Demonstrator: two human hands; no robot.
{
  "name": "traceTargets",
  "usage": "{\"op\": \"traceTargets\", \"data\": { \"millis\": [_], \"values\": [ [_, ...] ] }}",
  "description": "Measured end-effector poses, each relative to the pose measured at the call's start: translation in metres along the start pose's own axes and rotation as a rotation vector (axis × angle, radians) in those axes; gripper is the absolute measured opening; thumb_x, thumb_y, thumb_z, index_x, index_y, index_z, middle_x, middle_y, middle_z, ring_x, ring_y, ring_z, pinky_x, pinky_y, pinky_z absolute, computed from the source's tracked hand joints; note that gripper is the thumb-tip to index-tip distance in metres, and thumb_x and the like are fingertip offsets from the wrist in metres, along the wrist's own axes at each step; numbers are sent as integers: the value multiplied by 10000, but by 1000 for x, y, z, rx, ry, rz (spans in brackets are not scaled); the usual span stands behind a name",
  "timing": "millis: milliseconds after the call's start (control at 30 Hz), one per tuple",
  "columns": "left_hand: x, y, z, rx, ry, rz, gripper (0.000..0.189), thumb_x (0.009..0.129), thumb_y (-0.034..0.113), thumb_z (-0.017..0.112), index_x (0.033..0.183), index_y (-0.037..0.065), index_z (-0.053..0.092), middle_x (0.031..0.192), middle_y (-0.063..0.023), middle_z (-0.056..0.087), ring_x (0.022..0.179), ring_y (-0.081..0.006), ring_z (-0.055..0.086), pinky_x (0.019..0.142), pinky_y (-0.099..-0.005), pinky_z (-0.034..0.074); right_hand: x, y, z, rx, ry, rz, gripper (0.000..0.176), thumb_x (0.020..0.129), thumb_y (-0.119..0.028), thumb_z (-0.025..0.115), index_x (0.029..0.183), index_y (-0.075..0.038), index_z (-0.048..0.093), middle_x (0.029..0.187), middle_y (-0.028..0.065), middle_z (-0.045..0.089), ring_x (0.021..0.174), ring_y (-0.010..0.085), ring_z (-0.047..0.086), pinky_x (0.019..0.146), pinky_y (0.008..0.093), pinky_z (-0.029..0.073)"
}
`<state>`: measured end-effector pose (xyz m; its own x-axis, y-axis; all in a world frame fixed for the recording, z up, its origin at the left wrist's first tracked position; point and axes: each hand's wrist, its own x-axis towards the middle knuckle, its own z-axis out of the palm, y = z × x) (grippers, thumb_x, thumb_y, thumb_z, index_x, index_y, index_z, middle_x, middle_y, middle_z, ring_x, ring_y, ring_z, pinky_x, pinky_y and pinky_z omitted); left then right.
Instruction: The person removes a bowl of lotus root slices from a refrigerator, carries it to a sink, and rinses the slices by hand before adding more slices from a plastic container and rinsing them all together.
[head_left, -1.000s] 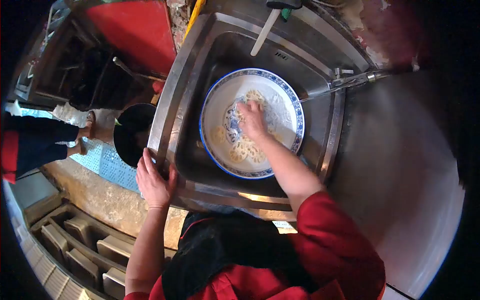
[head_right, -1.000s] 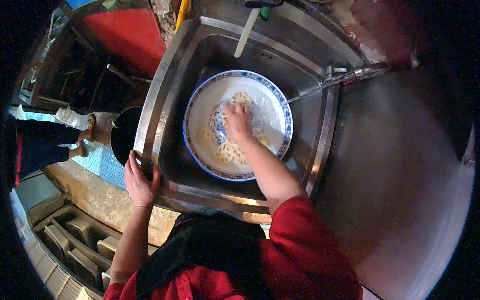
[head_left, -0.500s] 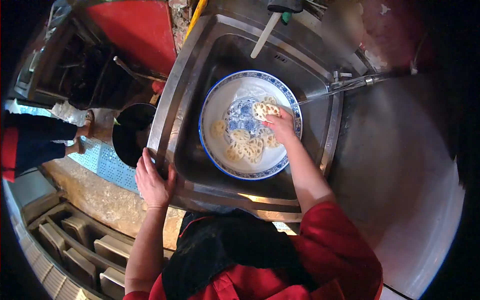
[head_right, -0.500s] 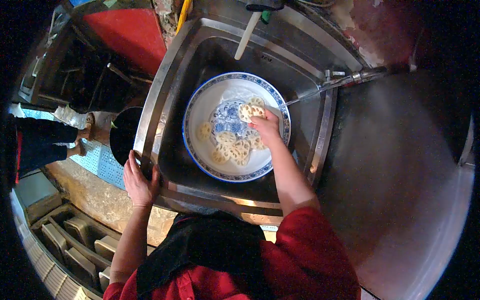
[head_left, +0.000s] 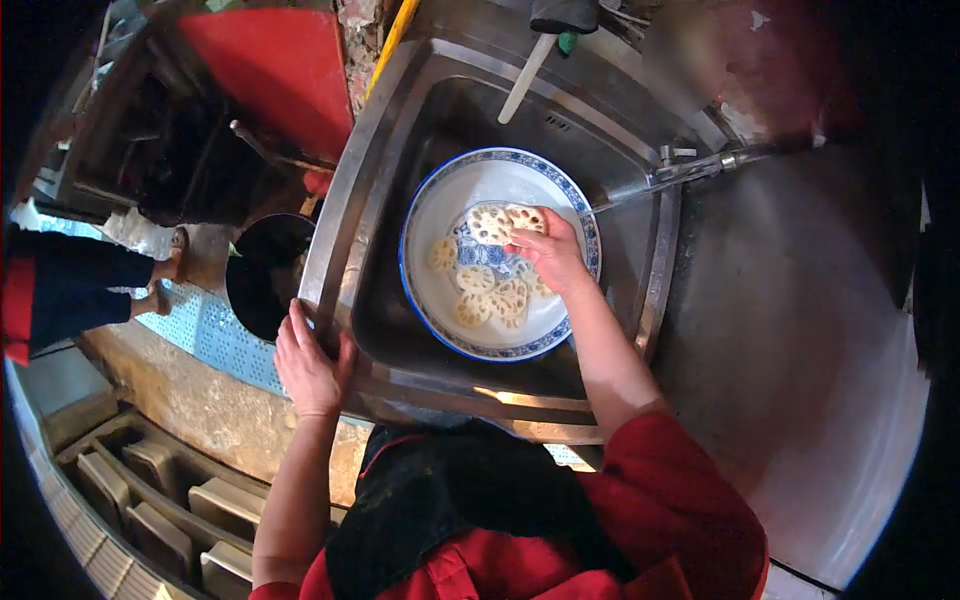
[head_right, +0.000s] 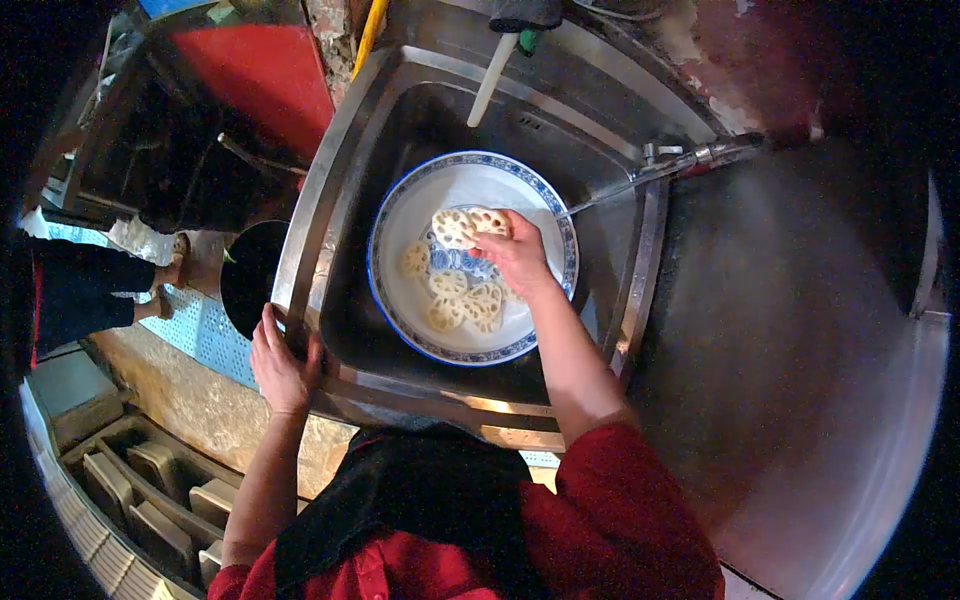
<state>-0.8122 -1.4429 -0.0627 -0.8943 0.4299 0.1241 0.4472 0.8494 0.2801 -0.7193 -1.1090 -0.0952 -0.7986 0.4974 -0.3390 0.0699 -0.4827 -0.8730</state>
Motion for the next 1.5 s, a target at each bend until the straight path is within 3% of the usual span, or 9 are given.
{"op": "traceTargets", "data": {
  "millis": [200,433,533,567,733,933,1100,1300,1500],
  "values": [
    [0,-1,1,-6,9,7,786,730,337,637,1351,20,275,1155,-210,467,1024,-374,474,879,-445,374,10,17,7,-357,328,-39,225,738,-5,611,959,-7,566,848,56,623,695,113,592,576,238,499],
    [-4,-6,9,0,51,41,773,731,351,634,1339,21,289,1146,-222,466,1028,-389,475,860,-455,384,-33,4,203,-165,-474,-136,309,777,-36,647,1057,21,528,912,114,626,832,162,629,710,280,522],
    [-17,-39,25,119,-120,103,680,743,328,618,1285,17,349,1180,-246,470,1047,-378,482,850,-455,387,-51,32,261,-363,-277,-579,371,750,-43,664,1090,5,524,1032,153,598,967,256,592,829,342,482],
    [-10,-26,21,-311,-130,-329,693,727,297,632,1293,18,344,1198,-237,475,1052,-370,485,851,-450,386,-58,31,267,-567,-86,-795,383,744,-48,664,1098,-2,524,1065,167,586,1000,289,576,862,362,465],
    [-4,-6,4,-10,25,88,794,739,330,640,1365,31,254,1198,-224,454,1056,-381,466,876,-451,380,-69,45,184,-616,-271,-551,340,774,-81,630,1098,-18,550,1073,171,580,964,335,571,822,395,466],
    [-3,-4,8,20,55,59,805,733,339,646,1361,22,255,1172,-229,461,1031,-389,471,871,-455,380,-78,107,69,-995,-129,-457,242,838,-162,544,1044,-36,524,970,186,583,871,390,554,753,453,451],
    [-4,-5,7,2,46,72,802,736,341,646,1360,22,256,1173,-234,457,1032,-392,471,869,-460,381,-52,113,25,-1141,-377,-68,221,859,-181,511,1045,-62,522,986,181,573,911,372,551,785,446,441],
    [-3,-2,5,-26,20,49,802,742,355,638,1360,21,250,1180,-238,452,1047,-401,462,874,-463,377,14,75,-57,-1108,47,-323,361,856,-161,540,1207,-78,528,1163,150,577,1015,255,571,876,345,433],
    [-3,-1,6,-17,16,36,790,753,375,624,1352,12,258,1176,-238,454,1049,-400,462,881,-465,374,7,10,-86,-1139,282,-137,293,809,-166,604,1069,-31,610,931,135,656,829,219,620,743,316,479]
  ]
}}
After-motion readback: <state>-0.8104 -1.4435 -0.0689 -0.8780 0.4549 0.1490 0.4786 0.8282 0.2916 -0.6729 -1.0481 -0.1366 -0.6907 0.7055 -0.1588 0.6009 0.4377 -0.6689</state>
